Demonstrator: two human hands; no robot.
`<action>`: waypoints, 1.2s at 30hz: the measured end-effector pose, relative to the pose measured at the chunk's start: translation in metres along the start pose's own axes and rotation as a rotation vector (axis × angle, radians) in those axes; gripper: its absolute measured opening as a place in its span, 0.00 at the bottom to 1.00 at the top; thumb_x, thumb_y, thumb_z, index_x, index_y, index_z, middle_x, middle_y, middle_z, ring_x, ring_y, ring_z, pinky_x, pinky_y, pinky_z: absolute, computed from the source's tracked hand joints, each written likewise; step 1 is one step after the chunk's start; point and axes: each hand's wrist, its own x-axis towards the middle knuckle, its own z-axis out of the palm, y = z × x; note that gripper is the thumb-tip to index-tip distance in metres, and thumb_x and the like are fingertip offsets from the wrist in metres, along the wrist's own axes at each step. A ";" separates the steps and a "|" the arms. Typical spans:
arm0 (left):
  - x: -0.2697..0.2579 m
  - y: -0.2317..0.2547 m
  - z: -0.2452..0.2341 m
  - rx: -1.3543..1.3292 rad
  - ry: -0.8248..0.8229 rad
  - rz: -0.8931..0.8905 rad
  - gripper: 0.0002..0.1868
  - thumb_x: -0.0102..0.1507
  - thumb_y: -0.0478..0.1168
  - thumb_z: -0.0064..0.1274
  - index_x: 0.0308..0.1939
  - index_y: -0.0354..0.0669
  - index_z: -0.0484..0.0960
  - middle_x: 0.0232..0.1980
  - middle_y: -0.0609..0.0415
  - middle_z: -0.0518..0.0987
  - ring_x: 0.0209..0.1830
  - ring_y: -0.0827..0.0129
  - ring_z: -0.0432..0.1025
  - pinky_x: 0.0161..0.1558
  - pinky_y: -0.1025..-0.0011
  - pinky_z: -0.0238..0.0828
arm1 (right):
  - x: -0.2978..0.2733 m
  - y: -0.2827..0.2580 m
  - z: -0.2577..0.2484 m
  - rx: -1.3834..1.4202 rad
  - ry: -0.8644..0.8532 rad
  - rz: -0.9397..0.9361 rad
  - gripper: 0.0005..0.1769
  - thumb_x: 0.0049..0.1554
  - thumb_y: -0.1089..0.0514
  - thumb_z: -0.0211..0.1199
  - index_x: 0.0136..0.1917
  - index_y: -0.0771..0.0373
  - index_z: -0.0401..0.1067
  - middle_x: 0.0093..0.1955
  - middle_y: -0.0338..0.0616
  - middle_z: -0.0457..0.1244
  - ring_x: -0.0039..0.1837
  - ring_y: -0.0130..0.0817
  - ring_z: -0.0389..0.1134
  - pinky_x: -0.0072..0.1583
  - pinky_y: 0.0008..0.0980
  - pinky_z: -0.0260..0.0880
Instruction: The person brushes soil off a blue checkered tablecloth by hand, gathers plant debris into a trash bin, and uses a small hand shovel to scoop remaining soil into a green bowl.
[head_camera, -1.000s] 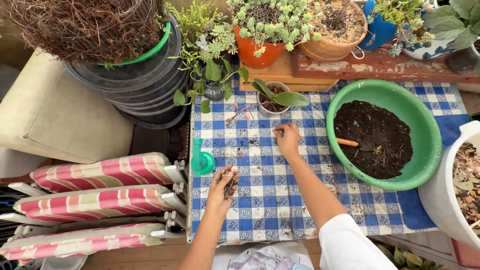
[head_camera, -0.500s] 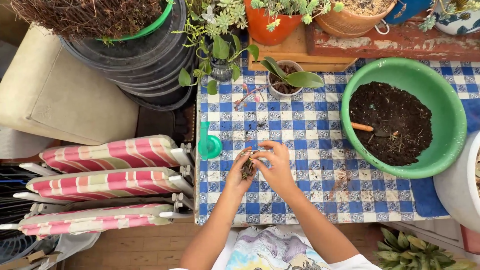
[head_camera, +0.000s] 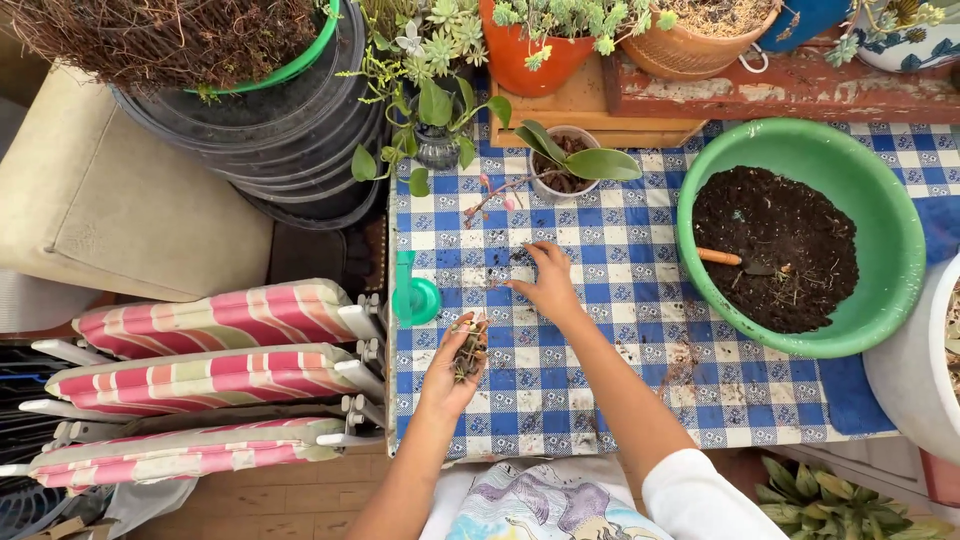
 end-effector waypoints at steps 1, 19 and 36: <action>0.000 0.002 0.000 0.002 0.000 -0.001 0.18 0.66 0.37 0.53 0.60 0.43 0.75 0.52 0.46 0.80 0.44 0.69 0.78 0.37 0.77 0.81 | 0.005 -0.006 0.004 0.001 0.001 0.001 0.42 0.41 0.54 0.81 0.66 0.67 0.69 0.68 0.52 0.57 0.68 0.54 0.55 0.67 0.45 0.59; 0.005 0.006 -0.016 -0.025 0.061 0.056 0.16 0.67 0.36 0.54 0.58 0.42 0.75 0.52 0.45 0.80 0.44 0.70 0.78 0.38 0.76 0.81 | -0.025 -0.012 0.030 0.180 -0.063 -0.171 0.08 0.56 0.63 0.68 0.50 0.63 0.79 0.55 0.44 0.66 0.52 0.42 0.71 0.54 0.36 0.73; 0.043 -0.033 0.012 -0.102 -0.030 0.080 0.16 0.67 0.40 0.53 0.59 0.46 0.77 0.48 0.51 0.81 0.46 0.68 0.76 0.49 0.70 0.77 | -0.114 -0.095 -0.024 0.274 0.072 -0.373 0.11 0.53 0.67 0.69 0.52 0.65 0.79 0.53 0.43 0.69 0.55 0.40 0.71 0.55 0.33 0.73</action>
